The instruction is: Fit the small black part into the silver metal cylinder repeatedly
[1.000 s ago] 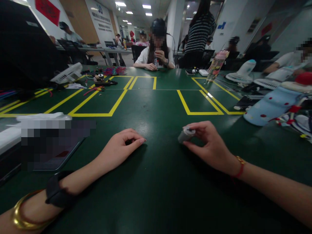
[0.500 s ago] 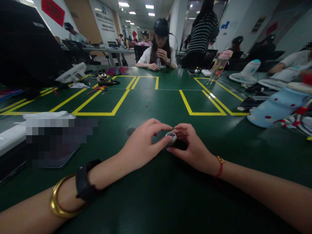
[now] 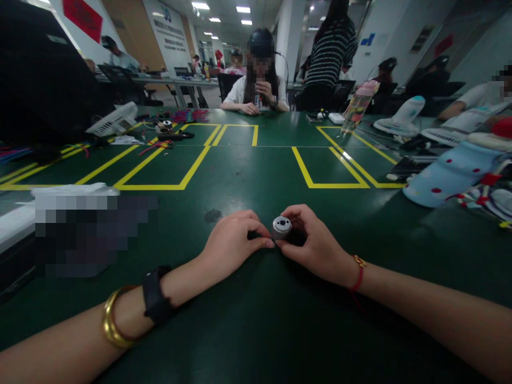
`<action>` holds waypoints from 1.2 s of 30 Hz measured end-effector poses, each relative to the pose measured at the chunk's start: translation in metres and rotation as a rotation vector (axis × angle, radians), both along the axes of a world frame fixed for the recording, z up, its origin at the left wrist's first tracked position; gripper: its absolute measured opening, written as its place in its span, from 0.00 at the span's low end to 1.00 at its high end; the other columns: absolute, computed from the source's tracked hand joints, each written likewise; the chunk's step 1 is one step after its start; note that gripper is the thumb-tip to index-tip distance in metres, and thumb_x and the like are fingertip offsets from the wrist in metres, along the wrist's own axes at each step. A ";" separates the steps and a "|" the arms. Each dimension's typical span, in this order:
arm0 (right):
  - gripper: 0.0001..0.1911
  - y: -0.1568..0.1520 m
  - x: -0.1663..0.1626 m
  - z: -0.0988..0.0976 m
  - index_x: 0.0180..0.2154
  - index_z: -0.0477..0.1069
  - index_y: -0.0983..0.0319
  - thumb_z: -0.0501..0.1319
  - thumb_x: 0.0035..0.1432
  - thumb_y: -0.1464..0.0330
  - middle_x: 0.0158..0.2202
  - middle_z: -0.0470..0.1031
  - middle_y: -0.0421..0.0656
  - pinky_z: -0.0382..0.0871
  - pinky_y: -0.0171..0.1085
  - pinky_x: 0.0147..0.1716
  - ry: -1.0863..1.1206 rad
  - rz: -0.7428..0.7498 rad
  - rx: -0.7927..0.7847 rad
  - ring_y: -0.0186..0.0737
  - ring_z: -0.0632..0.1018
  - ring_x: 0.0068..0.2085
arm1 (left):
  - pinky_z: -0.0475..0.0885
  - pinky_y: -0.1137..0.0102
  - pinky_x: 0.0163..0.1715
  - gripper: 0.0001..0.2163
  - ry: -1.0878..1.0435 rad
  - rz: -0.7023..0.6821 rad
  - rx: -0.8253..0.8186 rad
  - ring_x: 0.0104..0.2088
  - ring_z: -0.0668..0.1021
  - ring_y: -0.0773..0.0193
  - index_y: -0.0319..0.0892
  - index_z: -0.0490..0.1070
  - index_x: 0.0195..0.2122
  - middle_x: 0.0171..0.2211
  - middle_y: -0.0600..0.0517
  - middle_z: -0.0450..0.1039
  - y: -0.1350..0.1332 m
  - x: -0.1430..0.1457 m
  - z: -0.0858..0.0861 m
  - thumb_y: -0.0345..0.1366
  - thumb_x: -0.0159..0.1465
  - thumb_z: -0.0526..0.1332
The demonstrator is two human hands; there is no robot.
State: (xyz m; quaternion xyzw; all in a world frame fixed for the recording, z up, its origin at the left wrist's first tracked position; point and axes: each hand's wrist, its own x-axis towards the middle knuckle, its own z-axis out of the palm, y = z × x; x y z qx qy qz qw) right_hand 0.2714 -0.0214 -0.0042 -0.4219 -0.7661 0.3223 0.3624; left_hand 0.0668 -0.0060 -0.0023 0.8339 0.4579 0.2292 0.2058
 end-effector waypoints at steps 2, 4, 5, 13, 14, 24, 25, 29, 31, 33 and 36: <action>0.21 0.000 -0.002 0.000 0.46 0.60 0.59 0.63 0.50 0.69 0.43 0.70 0.43 0.72 0.38 0.42 0.011 0.005 -0.005 0.34 0.74 0.42 | 0.67 0.67 0.36 0.07 -0.002 -0.005 -0.002 0.37 0.73 0.60 0.46 0.77 0.32 0.34 0.53 0.71 0.000 0.005 -0.002 0.43 0.58 0.65; 0.20 0.000 -0.001 0.001 0.45 0.61 0.59 0.63 0.50 0.69 0.43 0.70 0.43 0.72 0.38 0.42 0.035 0.003 -0.019 0.35 0.74 0.42 | 0.67 0.67 0.35 0.08 -0.011 -0.009 -0.009 0.37 0.73 0.60 0.46 0.76 0.34 0.34 0.53 0.71 0.000 0.005 0.001 0.44 0.58 0.65; 0.20 0.002 0.002 0.002 0.45 0.61 0.59 0.63 0.50 0.69 0.43 0.70 0.43 0.72 0.38 0.43 0.052 -0.005 -0.027 0.35 0.75 0.42 | 0.67 0.67 0.35 0.10 -0.019 -0.011 -0.015 0.36 0.73 0.60 0.46 0.76 0.36 0.35 0.52 0.71 -0.001 0.003 0.003 0.44 0.58 0.65; 0.29 0.019 0.134 0.021 0.46 0.62 0.59 0.68 0.42 0.59 0.39 0.72 0.45 0.73 0.41 0.34 -0.143 -0.717 0.065 0.39 0.75 0.36 | 0.67 0.69 0.30 0.16 -0.086 0.106 -0.110 0.31 0.72 0.64 0.47 0.73 0.45 0.37 0.53 0.69 -0.001 -0.053 0.007 0.47 0.59 0.63; 0.29 0.020 0.158 0.020 0.46 0.62 0.59 0.68 0.41 0.59 0.38 0.72 0.45 0.72 0.41 0.34 -0.203 -0.823 0.076 0.40 0.75 0.35 | 0.67 0.70 0.29 0.16 -0.104 0.123 -0.128 0.30 0.72 0.64 0.47 0.73 0.45 0.36 0.53 0.69 0.000 -0.058 0.005 0.47 0.60 0.63; 0.38 0.013 0.199 0.015 0.54 0.61 0.60 0.64 0.44 0.49 0.53 0.65 0.54 0.63 0.54 0.50 -0.577 -0.957 0.480 0.56 0.67 0.54 | 0.66 0.70 0.28 0.13 -0.144 0.145 -0.147 0.30 0.71 0.65 0.45 0.73 0.42 0.34 0.54 0.69 0.000 -0.059 0.002 0.47 0.61 0.62; 0.35 0.011 0.175 0.020 0.54 0.61 0.60 0.62 0.47 0.50 0.54 0.64 0.53 0.61 0.54 0.52 -0.598 -0.841 0.542 0.55 0.65 0.56 | 0.66 0.70 0.28 0.13 -0.136 0.146 -0.138 0.30 0.71 0.65 0.46 0.73 0.42 0.34 0.54 0.69 0.000 -0.059 0.002 0.47 0.61 0.62; 0.20 0.002 0.067 0.028 0.48 0.69 0.57 0.60 0.55 0.56 0.50 0.69 0.44 0.64 0.46 0.52 -0.499 -0.186 0.320 0.43 0.68 0.52 | 0.65 0.70 0.28 0.12 -0.076 0.143 -0.082 0.29 0.71 0.66 0.46 0.74 0.41 0.34 0.54 0.68 0.000 -0.060 -0.001 0.46 0.61 0.61; 0.20 0.001 0.023 0.024 0.48 0.70 0.56 0.61 0.54 0.56 0.50 0.69 0.43 0.64 0.44 0.51 -0.460 -0.011 0.239 0.41 0.68 0.52 | 0.65 0.70 0.28 0.12 -0.051 0.136 -0.053 0.30 0.71 0.65 0.46 0.74 0.41 0.34 0.53 0.68 0.000 -0.060 -0.002 0.46 0.62 0.61; 0.15 0.003 -0.004 0.019 0.44 0.73 0.55 0.60 0.56 0.58 0.47 0.71 0.42 0.64 0.44 0.49 -0.444 0.076 0.195 0.40 0.69 0.49 | 0.66 0.70 0.29 0.12 -0.040 0.127 -0.040 0.30 0.71 0.65 0.46 0.74 0.41 0.34 0.53 0.68 -0.001 -0.060 -0.003 0.46 0.62 0.61; 0.11 0.008 -0.004 0.022 0.37 0.74 0.56 0.56 0.60 0.60 0.40 0.74 0.39 0.65 0.41 0.45 -0.399 0.073 0.150 0.37 0.71 0.44 | 0.66 0.70 0.29 0.13 -0.034 0.120 -0.038 0.30 0.71 0.64 0.45 0.74 0.41 0.34 0.52 0.68 -0.001 -0.059 -0.002 0.47 0.62 0.60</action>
